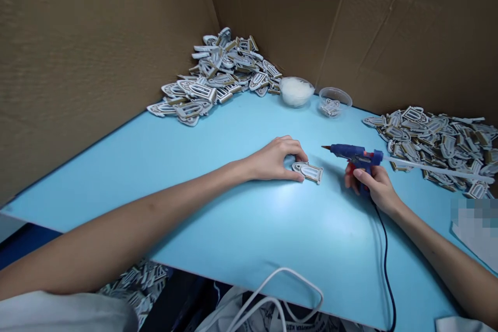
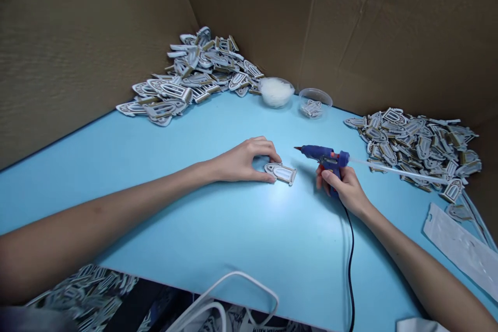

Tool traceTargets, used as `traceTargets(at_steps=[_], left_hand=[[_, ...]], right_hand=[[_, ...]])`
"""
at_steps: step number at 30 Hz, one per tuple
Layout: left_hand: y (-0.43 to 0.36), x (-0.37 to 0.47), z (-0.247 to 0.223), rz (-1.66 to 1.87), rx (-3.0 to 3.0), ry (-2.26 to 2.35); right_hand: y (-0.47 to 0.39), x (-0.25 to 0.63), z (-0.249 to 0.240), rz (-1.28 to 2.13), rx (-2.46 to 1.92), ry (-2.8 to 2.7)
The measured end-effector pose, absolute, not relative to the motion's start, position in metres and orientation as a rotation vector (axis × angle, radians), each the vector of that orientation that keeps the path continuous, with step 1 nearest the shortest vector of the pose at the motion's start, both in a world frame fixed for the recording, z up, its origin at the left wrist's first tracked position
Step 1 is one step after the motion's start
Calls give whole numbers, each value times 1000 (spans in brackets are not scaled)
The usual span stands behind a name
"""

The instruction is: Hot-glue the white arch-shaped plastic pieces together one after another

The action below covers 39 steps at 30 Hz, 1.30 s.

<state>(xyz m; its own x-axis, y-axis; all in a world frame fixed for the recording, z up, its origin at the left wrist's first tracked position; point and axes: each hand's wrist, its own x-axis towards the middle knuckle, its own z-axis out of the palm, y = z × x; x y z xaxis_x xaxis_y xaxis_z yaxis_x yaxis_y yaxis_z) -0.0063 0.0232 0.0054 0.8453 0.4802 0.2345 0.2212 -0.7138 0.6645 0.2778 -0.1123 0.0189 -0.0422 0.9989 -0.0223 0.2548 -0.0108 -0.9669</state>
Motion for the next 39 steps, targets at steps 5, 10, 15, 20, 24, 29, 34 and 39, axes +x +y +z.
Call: traceTargets(at_steps=[5,10,15,20,24,29,34,39], left_hand=[[23,-7,7,459,2356,464],[22,-7,7,421,2362,498],[20,-7,7,413,2373,505],[20,-7,8,408,2375,507],[18,-6,8,414,2380,497],[17,-6,8,412,2391,491],[17,-5,9,406,2396,489],[17,-5,9,407,2397,492]], right_hand=[[-120,278,17,1045,-1485,-1627],[-125,275,14,950,-1590,-1762],[-122,270,16,865,-1611,-1855],[-121,267,18,852,-1621,-1888],[-121,266,19,852,-1616,-1892],[-121,266,18,837,-1613,-1899],[-121,266,18,829,-1617,-1910],[-122,265,18,824,-1621,-1914]])
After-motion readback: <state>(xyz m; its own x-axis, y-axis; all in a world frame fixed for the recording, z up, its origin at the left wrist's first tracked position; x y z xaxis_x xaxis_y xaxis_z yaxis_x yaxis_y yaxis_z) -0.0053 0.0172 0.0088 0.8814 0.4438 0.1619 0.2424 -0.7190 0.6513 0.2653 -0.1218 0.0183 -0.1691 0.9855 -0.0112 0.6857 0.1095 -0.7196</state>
